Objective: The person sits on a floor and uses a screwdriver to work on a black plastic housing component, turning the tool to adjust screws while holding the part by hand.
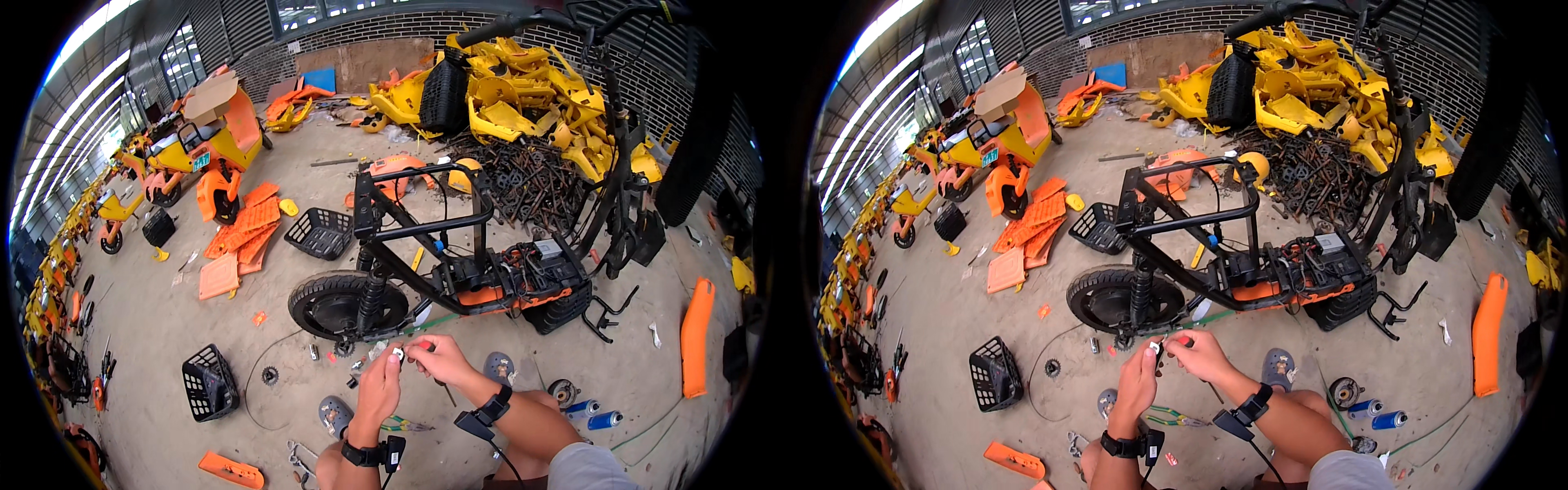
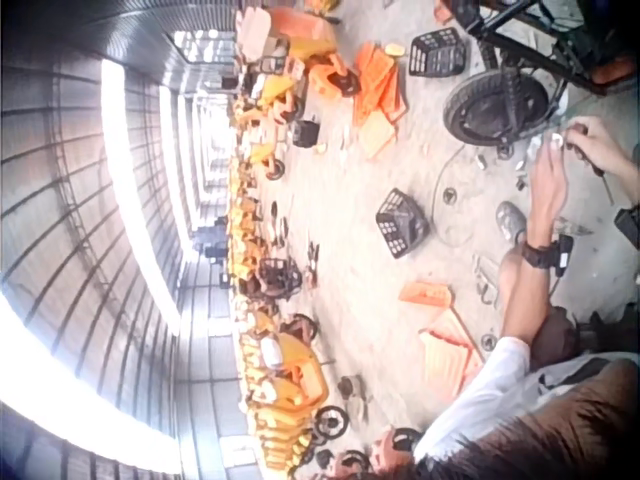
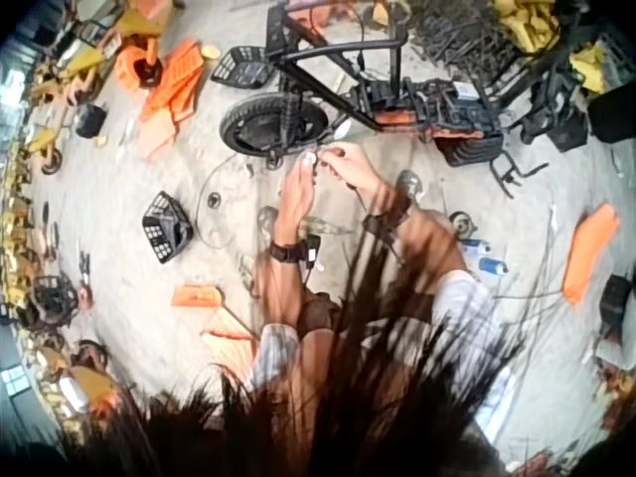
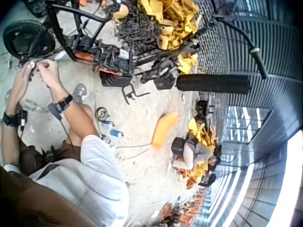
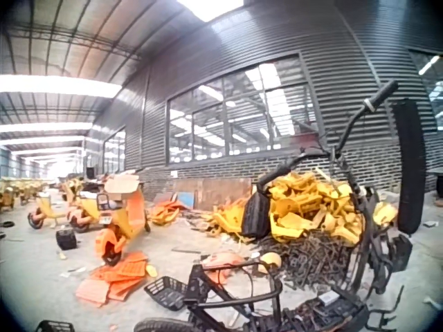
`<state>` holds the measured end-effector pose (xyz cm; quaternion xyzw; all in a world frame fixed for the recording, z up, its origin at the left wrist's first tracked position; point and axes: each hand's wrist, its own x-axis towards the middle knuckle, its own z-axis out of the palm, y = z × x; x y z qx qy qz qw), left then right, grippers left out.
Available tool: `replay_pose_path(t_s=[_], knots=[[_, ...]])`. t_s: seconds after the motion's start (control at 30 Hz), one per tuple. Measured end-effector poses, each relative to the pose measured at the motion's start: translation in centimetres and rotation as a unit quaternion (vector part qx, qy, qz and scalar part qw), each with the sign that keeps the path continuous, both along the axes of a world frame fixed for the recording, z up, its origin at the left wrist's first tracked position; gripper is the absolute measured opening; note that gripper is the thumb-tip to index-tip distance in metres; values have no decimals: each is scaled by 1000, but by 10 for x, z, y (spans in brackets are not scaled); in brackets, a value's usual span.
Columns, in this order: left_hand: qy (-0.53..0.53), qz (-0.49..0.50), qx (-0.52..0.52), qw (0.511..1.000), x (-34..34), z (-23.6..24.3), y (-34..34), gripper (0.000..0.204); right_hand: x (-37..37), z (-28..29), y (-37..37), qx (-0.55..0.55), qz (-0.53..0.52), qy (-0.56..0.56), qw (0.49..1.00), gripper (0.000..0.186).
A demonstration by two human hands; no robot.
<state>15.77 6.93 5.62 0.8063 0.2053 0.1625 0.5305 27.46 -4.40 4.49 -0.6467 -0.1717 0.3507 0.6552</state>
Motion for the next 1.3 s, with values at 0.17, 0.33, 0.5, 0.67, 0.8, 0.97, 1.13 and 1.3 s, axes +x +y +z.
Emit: replay_pose_path(t_s=[0.17, 0.33, 0.5, 0.67, 0.8, 0.97, 1.13, 1.3], knots=[[-4, 4, 11, 1000, 0, -6, 2, 42, 0, -6, 0, -9, -1, -15, 1000, 18], [-20, 5, -14, 1000, -1, -9, -1, 49, 1, -5, -1, -10, 7, -64, 998, 20], [-7, -1, -4, 1000, 2, -2, -8, 48, 5, -16, -7, 15, 8, -130, 991, 20], [12, 20, 16, 1000, -4, 2, -3, 44, 0, -8, -2, -9, 28, -40, 999, 23], [36, 5, 23, 999, -4, -27, 7, 42, -5, -8, 0, -7, 0, 67, 998, 21], [4, 17, 75, 997, -12, -12, 4, 41, -17, -11, 8, -3, -31, 0, 1000, 20], [7, 13, 70, 997, -20, -7, 4, 43, -14, -13, 8, -12, -15, 4, 1000, 16], [-16, 12, 55, 998, -19, -13, 5, 45, -10, -3, 4, 7, 19, 60, 998, 15]])
